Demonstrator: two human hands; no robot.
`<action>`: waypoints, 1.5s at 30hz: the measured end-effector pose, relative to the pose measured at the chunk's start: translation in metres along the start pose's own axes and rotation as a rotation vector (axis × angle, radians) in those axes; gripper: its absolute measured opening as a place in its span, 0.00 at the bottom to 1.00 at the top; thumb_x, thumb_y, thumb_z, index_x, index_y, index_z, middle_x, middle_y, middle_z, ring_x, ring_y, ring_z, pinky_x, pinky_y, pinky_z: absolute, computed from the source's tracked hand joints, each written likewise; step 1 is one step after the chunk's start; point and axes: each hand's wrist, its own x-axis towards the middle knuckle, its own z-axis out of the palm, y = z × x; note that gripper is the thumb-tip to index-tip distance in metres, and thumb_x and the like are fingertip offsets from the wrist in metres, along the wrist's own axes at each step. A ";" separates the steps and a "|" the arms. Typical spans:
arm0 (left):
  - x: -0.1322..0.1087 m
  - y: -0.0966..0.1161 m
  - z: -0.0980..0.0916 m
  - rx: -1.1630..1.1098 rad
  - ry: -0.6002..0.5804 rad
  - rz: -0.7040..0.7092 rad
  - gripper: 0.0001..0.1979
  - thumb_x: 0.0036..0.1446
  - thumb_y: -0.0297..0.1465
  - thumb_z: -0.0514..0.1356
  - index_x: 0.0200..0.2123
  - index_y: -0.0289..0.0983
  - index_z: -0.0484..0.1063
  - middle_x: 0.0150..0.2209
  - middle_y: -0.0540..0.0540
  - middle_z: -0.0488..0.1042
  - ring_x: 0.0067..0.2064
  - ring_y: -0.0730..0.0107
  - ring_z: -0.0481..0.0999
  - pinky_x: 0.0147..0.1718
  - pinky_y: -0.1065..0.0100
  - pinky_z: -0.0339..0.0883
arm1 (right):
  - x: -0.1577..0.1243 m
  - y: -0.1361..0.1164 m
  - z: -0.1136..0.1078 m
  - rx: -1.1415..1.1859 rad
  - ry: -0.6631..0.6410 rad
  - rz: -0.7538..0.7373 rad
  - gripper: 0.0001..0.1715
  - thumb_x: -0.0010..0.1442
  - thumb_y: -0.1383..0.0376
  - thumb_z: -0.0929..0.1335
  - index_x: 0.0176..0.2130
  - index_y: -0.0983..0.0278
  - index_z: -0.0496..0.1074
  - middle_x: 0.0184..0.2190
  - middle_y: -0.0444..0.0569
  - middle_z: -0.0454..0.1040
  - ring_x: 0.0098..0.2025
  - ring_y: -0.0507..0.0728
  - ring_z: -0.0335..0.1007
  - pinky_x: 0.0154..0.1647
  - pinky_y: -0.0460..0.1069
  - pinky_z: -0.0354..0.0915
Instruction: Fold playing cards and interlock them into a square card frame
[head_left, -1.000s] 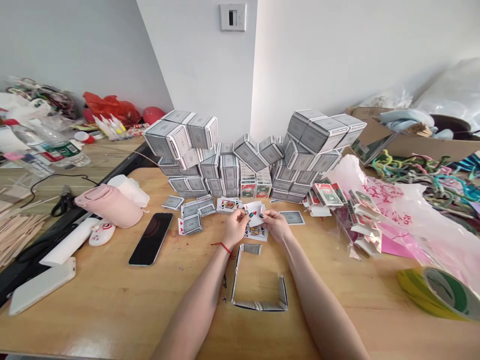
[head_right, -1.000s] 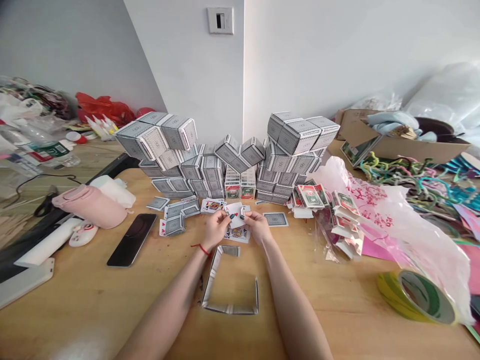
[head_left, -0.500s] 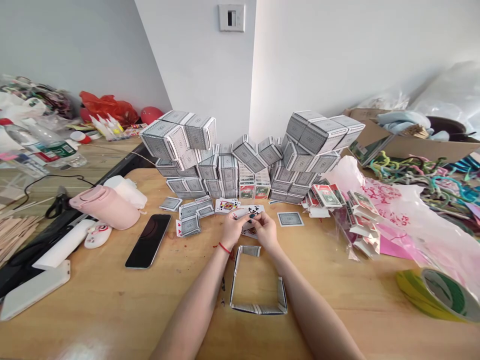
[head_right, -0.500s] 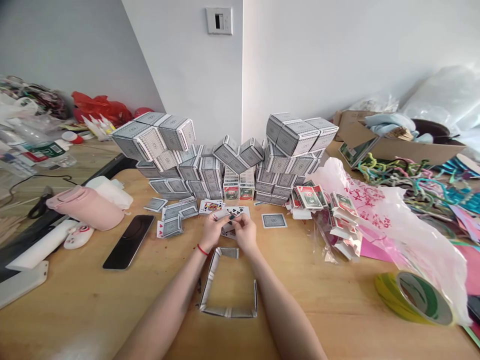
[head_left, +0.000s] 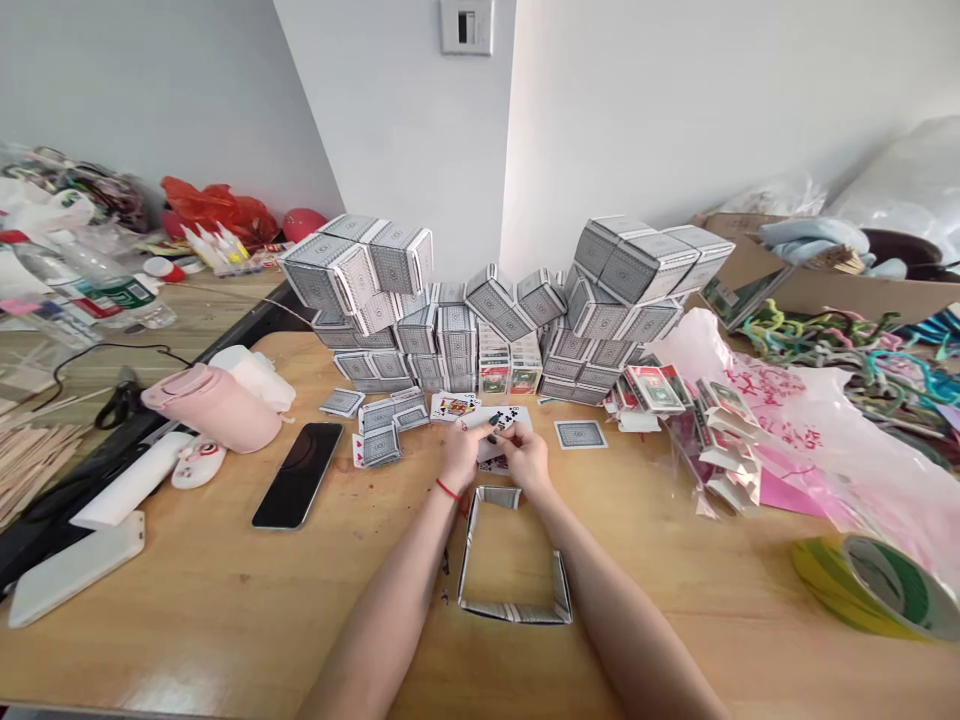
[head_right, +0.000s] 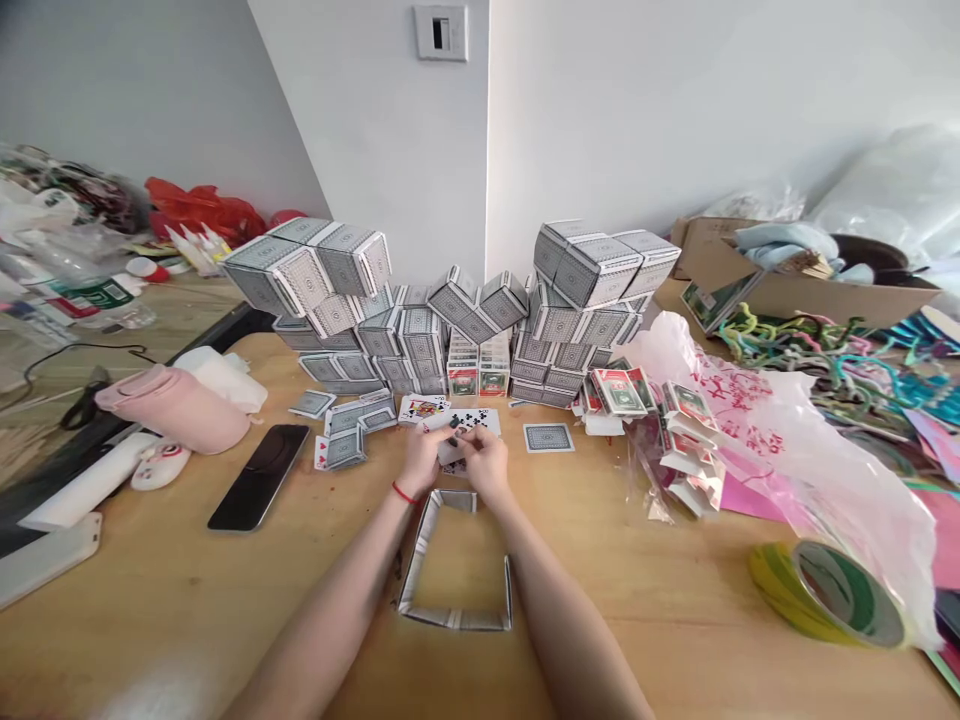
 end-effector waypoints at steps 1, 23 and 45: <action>-0.001 0.000 0.001 0.035 -0.028 0.011 0.14 0.38 0.34 0.64 0.30 0.33 0.72 0.30 0.46 0.75 0.33 0.67 0.73 0.34 0.67 0.64 | 0.002 0.002 -0.002 0.069 0.007 0.049 0.12 0.43 0.59 0.68 0.20 0.64 0.64 0.17 0.41 0.66 0.21 0.50 0.58 0.22 0.45 0.56; -0.004 -0.008 -0.005 0.463 -0.112 0.308 0.13 0.55 0.35 0.51 0.40 0.35 0.69 0.34 0.46 0.71 0.35 0.70 0.68 0.34 0.70 0.61 | 0.011 0.001 -0.019 0.429 -0.109 0.164 0.15 0.48 0.56 0.67 0.33 0.60 0.62 0.16 0.36 0.62 0.15 0.47 0.54 0.15 0.42 0.53; -0.008 -0.007 -0.001 0.448 -0.079 0.316 0.10 0.56 0.34 0.49 0.33 0.36 0.66 0.26 0.49 0.67 0.29 0.72 0.65 0.29 0.71 0.60 | 0.007 0.000 -0.011 0.426 -0.109 0.148 0.11 0.50 0.59 0.64 0.34 0.58 0.57 0.17 0.35 0.58 0.15 0.47 0.51 0.15 0.42 0.52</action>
